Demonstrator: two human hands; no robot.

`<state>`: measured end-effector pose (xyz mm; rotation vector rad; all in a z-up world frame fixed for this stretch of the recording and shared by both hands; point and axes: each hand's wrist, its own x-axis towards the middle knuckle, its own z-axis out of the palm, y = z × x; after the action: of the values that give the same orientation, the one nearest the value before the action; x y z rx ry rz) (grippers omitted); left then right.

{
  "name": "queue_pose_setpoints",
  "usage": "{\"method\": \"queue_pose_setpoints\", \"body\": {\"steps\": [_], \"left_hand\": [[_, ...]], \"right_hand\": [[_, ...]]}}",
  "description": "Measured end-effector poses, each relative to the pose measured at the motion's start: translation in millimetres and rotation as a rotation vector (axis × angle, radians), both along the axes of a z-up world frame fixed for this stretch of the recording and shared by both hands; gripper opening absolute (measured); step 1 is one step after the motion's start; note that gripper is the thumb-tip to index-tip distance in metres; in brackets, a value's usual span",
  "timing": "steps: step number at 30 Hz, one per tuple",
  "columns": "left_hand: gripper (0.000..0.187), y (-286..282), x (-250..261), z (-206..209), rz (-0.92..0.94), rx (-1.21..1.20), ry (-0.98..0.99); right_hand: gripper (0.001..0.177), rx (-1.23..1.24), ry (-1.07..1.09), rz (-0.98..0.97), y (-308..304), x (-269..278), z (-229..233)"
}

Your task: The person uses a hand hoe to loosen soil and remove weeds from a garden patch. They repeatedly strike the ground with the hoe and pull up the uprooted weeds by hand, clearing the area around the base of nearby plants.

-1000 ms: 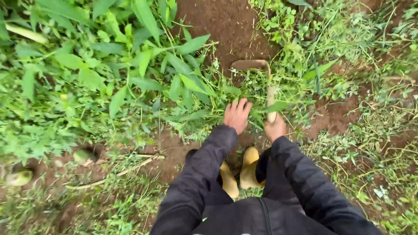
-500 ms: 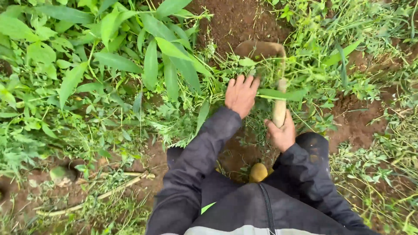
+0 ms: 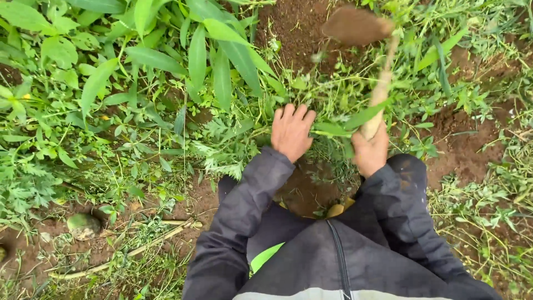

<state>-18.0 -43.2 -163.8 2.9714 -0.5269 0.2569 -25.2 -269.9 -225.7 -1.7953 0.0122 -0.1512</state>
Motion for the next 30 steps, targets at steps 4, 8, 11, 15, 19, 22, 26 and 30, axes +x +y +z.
{"method": "queue_pose_setpoints", "body": {"steps": [4,8,11,15,19,22,26,30], "left_hand": [[0.054,8.2,-19.8,-16.6,0.017,-0.061,-0.042],[0.057,7.4,-25.5,-34.1,0.023,-0.084,-0.083],[0.059,9.0,-30.7,-44.7,0.032,-0.096,-0.086],[0.056,2.9,-30.8,-51.6,0.059,-0.110,-0.039],[0.058,-7.8,-28.5,-55.7,0.026,-0.131,-0.055],[0.056,-11.4,-33.5,-58.5,0.029,-0.117,-0.028],[0.055,-9.9,-35.2,-58.8,0.054,-0.163,0.025],[0.057,-9.3,-33.9,-61.5,0.068,-0.157,0.018]], "right_hand": [[0.044,0.242,0.131,-0.071,15.3,2.0,23.9],[0.037,0.145,0.244,0.095,15.1,-24.3,7.8],[0.041,0.137,0.206,0.082,11.0,-22.1,16.2],[0.039,0.161,0.186,0.011,0.7,-6.3,9.5],[0.036,0.051,0.169,0.110,1.5,-44.6,6.4],[0.033,0.014,0.260,0.076,-0.6,-54.0,26.9],[0.048,0.137,0.177,-0.041,-3.8,-32.6,15.4],[0.044,0.035,0.223,-0.039,9.2,-64.8,10.8]]}}
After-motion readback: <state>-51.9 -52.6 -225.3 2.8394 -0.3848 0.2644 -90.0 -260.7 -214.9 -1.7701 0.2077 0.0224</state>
